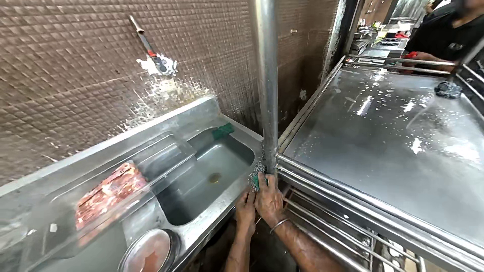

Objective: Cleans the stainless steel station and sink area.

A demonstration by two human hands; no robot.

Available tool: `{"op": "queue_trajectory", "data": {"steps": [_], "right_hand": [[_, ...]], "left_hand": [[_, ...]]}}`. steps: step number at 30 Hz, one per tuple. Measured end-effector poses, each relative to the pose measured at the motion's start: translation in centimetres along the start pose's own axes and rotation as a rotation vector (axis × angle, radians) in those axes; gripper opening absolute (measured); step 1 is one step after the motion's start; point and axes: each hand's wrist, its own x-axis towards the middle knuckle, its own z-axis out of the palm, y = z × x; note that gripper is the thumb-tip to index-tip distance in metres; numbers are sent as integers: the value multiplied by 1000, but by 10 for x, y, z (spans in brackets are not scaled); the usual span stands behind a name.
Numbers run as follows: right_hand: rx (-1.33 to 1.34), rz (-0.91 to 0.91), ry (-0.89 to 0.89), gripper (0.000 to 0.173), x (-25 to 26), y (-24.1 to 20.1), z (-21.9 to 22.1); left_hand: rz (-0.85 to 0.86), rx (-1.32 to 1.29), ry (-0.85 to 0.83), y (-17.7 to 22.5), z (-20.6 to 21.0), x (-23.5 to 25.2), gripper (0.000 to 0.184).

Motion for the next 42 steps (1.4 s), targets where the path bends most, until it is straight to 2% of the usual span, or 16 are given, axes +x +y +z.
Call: {"op": "queue_trajectory", "data": {"steps": [3,7,11,16,20,26,31,34,38,40,42], "right_hand": [[91,-85,-19,53,-12,-1,-11],[240,-299,245,48,-20,6,-67],[211,-396,471,51,16,14,-106],[38,-343,501,43,36,-1,-93],[38,-312,474,32,28,2,-77],[34,-250,405,29,4,24,-41],[47,-137,295,34,-7,21,-46],[31,24,95,41,-23,28,-38],[69,284,-306,52,-40,60,-30],[83,267,-370,54,-46,69,-36],[87,177,-343,55,-51,65,-50]], "left_hand": [[-9,-35,-15,2,-12,-13,24],[198,-174,-183,30,9,-42,25],[344,-34,-279,73,57,-34,27],[210,-287,-255,70,70,-10,19],[193,-305,-177,56,66,-13,16],[57,-208,-120,16,49,-6,16],[-24,-58,-122,21,40,-14,20],[-167,84,-88,3,30,-23,26],[-391,158,-62,-36,16,-46,34],[-423,130,-66,-41,17,-58,34],[-393,72,-63,-37,19,-66,33]]}}
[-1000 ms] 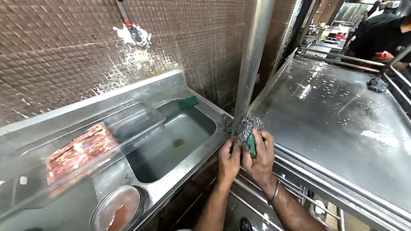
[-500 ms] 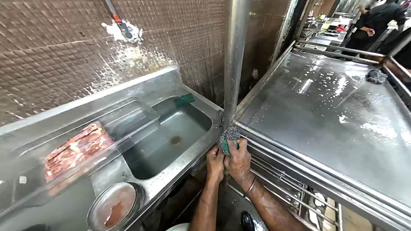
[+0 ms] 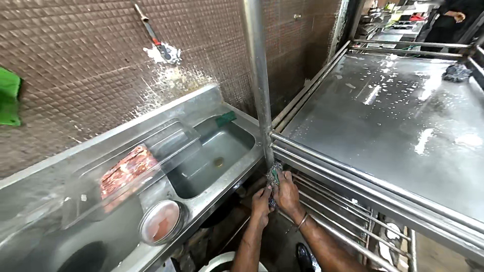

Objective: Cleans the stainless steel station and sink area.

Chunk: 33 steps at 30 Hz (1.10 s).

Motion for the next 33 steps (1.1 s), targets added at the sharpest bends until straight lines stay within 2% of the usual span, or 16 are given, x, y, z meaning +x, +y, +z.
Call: {"op": "queue_trajectory", "data": {"steps": [3,6,8,11,14,19,24,27,30,33], "right_hand": [[47,-255,258,54,-9,-15,-13],[74,-461,522,52,8,-35,-30],[38,-458,593,49,24,-48,-36],[-25,-391,616,38,34,-47,-19],[-56,-336,612,34,36,-34,-2],[-115,-204,480,40,32,-28,3],[-98,17,133,51,20,-54,-27],[21,81,-13,55,14,-52,-46],[134,32,8,55,-1,-38,-53],[223,-20,112,55,-13,-26,-55]], "left_hand": [[161,-132,-20,21,5,-15,27],[351,-179,-69,57,16,-21,25],[406,-155,-72,75,23,-10,24],[351,-158,-70,71,23,15,21],[324,-90,-47,62,21,26,22],[222,7,-16,56,17,28,22],[227,46,10,60,7,15,26],[246,51,8,52,-1,-1,29],[251,21,-31,43,-3,-17,31],[283,-4,-86,47,4,-28,28]]}}
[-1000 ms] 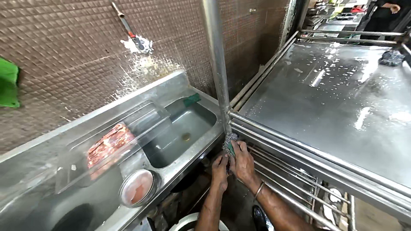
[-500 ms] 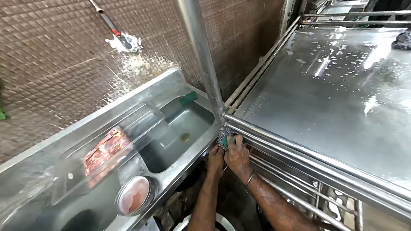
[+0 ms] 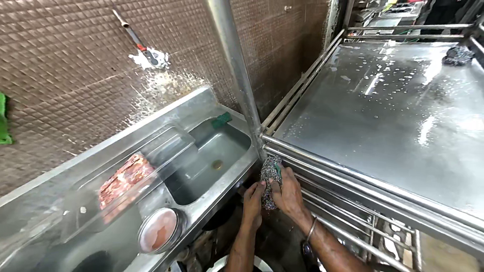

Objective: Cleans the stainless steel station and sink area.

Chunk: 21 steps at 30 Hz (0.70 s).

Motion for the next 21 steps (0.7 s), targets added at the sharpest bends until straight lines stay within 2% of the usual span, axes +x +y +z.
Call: {"op": "queue_trajectory", "data": {"steps": [4,8,11,15,18,21], "right_hand": [[106,-123,175,53,3,9,10],[149,-187,300,50,16,7,37],[-13,-99,271,55,28,-11,56],[-219,23,162,60,33,-29,54],[-265,-27,168,59,31,-14,58],[-254,-29,150,54,29,14,77]], "left_hand": [[92,-12,-92,17,10,10,28],[174,44,-70,27,3,31,35],[207,84,-19,27,-8,50,37],[216,108,-6,20,-11,63,35],[166,93,3,13,-3,59,29],[135,169,43,-14,-3,67,20]]}}
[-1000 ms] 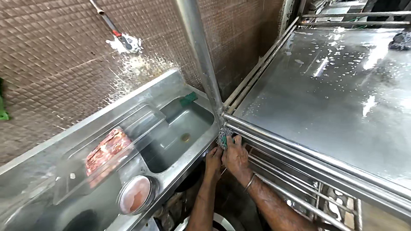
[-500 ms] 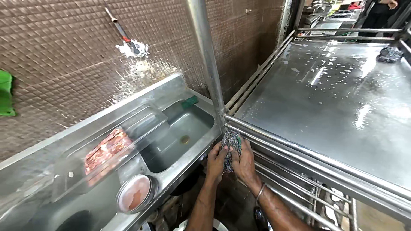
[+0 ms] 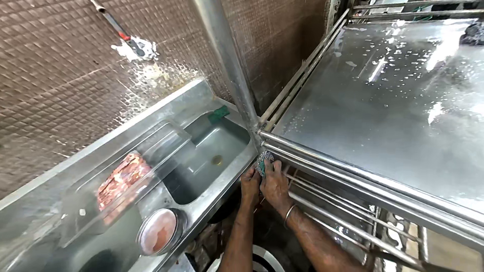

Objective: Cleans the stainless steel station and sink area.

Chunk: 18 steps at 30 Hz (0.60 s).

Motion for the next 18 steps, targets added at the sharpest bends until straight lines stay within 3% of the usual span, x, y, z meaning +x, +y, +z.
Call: {"op": "queue_trajectory", "data": {"steps": [4,9,14,18], "right_hand": [[124,153,-236,55,-5,47,39],[374,132,-260,52,-5,78,34],[819,428,-3,41,-7,68,14],[1199,527,136,34,-2,43,-1]], "left_hand": [[-137,85,-19,-57,-4,7,29],[-235,11,16,-64,1,-6,33],[-190,-88,-33,-31,7,-28,33],[-48,-111,-29,3,16,-30,33]]}}
